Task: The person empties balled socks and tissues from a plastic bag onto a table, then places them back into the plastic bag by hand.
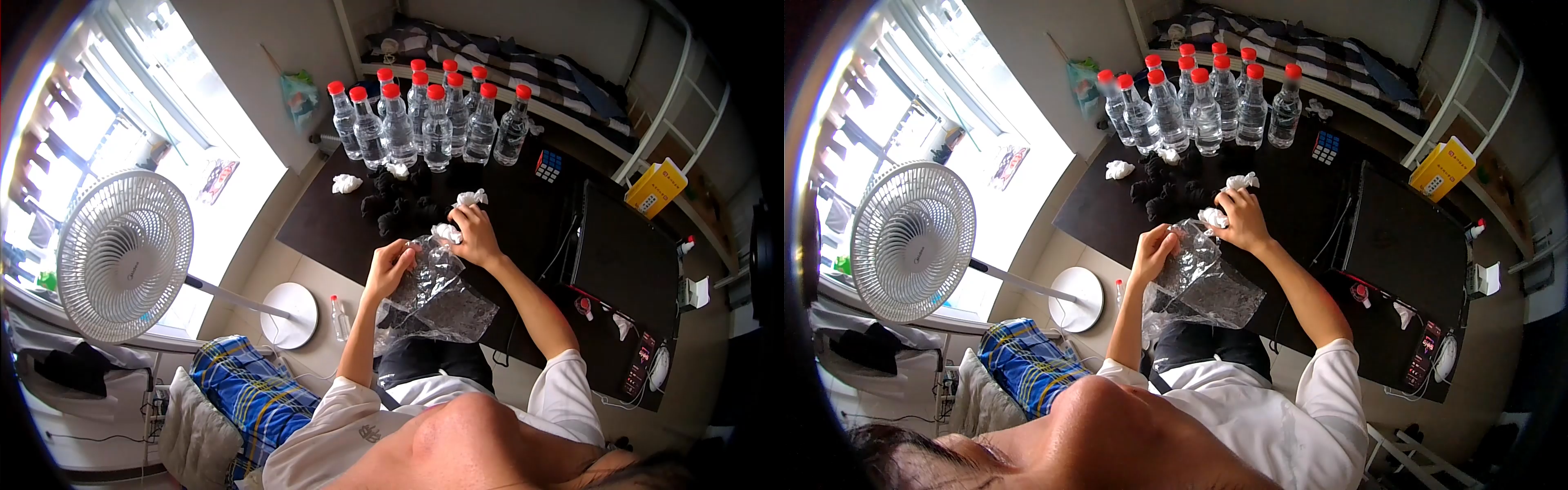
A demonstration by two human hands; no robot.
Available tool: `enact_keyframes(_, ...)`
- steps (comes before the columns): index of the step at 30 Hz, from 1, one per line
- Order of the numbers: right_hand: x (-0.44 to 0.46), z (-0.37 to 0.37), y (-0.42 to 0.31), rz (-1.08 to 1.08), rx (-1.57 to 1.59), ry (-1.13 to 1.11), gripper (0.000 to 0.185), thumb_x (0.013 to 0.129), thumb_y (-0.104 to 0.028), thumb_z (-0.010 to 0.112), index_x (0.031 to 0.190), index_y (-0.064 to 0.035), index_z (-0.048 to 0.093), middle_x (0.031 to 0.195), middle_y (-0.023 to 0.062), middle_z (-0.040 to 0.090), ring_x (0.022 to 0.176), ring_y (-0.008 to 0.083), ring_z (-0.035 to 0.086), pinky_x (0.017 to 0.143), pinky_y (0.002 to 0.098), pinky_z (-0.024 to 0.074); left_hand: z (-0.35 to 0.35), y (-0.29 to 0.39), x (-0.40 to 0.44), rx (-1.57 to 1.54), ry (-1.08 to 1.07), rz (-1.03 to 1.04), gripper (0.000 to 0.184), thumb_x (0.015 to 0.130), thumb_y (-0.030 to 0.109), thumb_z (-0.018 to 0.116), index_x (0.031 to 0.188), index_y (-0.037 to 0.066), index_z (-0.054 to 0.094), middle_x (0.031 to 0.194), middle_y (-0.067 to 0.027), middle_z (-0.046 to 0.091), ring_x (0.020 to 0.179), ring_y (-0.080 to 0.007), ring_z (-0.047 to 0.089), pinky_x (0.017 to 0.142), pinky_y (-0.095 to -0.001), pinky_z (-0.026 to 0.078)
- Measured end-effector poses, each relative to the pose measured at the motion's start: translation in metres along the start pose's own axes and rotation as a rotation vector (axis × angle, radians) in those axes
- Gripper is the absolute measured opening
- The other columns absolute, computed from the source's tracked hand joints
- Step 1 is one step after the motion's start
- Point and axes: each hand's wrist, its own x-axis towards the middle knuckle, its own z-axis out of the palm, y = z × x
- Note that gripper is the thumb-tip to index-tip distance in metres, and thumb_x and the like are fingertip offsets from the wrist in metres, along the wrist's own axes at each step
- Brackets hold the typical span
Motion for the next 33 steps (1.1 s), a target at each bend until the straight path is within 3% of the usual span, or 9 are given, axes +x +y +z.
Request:
enact_keyframes(9,-0.001,0.004,0.001,-0.009,-0.014,0.02,0.045,0.076,-0.041,0.082,0.101,-0.0079,0.066,0.114,0.0101,0.065,0.105,0.0303,0.059,0.089,0.0455,0.0457,0.001,-0.001,0.0,-0.011,0.006,0.004,0.027,0.104,0.019,0.056,0.103,-0.005,0.067,0.072,-0.0026,0.064,0.067,-0.0075,0.057,0.064,-0.024,0.048)
enact_keyframes(12,0.0,0.005,0.0,-0.007,-0.015,0.051,0.041,0.079,-0.044,0.079,0.093,-0.0066,0.069,0.113,0.0113,0.066,0.104,0.0301,0.061,0.089,0.0452,0.0463,0.001,-0.001,0.0,-0.017,0.005,0.012,0.027,0.104,0.019,0.056,0.102,-0.005,0.067,0.072,-0.0024,0.063,0.066,-0.0076,0.057,0.063,-0.0241,0.047)
enact_keyframes(14,0.002,0.003,-0.002,0.0,0.017,0.065,0.039,0.079,-0.043,0.077,0.086,-0.0051,0.07,0.11,0.0123,0.067,0.101,0.031,0.063,0.088,0.0445,0.048,0.001,-0.001,0.0,-0.02,0.003,0.012,0.027,0.104,0.019,0.055,0.102,-0.005,0.067,0.071,-0.0024,0.063,0.066,-0.0077,0.056,0.063,-0.0242,0.047)
enact_keyframes(21,0.0,-0.001,-0.001,-0.001,0.104,0.084,0.032,0.072,-0.032,0.078,0.082,-0.0031,0.067,0.105,0.0159,0.07,0.096,0.0356,0.066,0.086,0.0459,0.0524,0.003,0.003,-0.007,-0.062,0.043,0.016,0.025,0.105,0.012,0.05,0.099,-0.004,0.068,0.071,-0.0031,0.064,0.066,-0.0082,0.058,0.064,-0.0242,0.048)
enact_keyframes(22,0.001,-0.003,-0.002,-0.013,0.124,0.092,0.032,0.071,-0.031,0.078,0.078,-0.0033,0.062,0.098,0.0154,0.068,0.091,0.0357,0.066,0.081,0.0453,0.0525,0.003,0.007,-0.014,-0.06,0.058,0.016,0.026,0.106,0.012,0.048,0.095,-0.004,0.066,0.072,-0.0038,0.064,0.066,-0.0086,0.058,0.065,-0.0239,0.048)
enact_keyframes(25,0.001,-0.004,0.0,-0.001,0.213,0.131,0.035,0.07,-0.029,0.078,0.071,-0.0042,0.053,0.081,0.0135,0.059,0.076,0.0357,0.061,0.068,0.0449,0.0499,0.009,-0.006,-0.05,-0.185,0.223,0.104,0.024,0.106,0.011,0.049,0.09,-0.002,0.06,0.074,-0.0055,0.064,0.072,-0.0112,0.059,0.068,-0.0261,0.049)
enact_keyframes(27,0.001,-0.009,-0.003,0.067,0.225,0.058,0.037,0.071,-0.03,0.078,0.071,-0.0047,0.05,0.076,0.0125,0.055,0.071,0.0342,0.059,0.061,0.0452,0.0458,0.014,-0.01,-0.097,-0.317,0.396,0.0,0.019,0.105,0.014,0.056,0.094,-0.001,0.06,0.079,-0.0062,0.065,0.074,-0.013,0.06,0.069,-0.03,0.051)
enact_keyframes(29,0.0,-0.01,-0.002,0.049,0.229,0.054,0.038,0.073,-0.033,0.078,0.073,-0.0047,0.052,0.076,0.0127,0.056,0.07,0.0342,0.06,0.062,0.0445,0.0468,0.02,-0.01,-0.131,-0.507,0.496,0.085,0.019,0.101,0.018,0.065,0.096,0.0,0.061,0.086,-0.0086,0.065,0.077,-0.0179,0.062,0.07,-0.033,0.051)
enact_keyframes(33,-0.011,0.003,-0.004,0.06,0.28,0.075,0.037,0.073,-0.031,0.079,0.072,-0.0048,0.052,0.074,0.0114,0.056,0.068,0.0295,0.06,0.06,0.0406,0.0467,0.024,0.005,-0.181,-0.359,0.545,0.13,0.022,0.098,0.025,0.069,0.104,0.006,0.06,0.09,-0.0058,0.062,0.084,-0.0196,0.056,0.075,-0.0386,0.048)
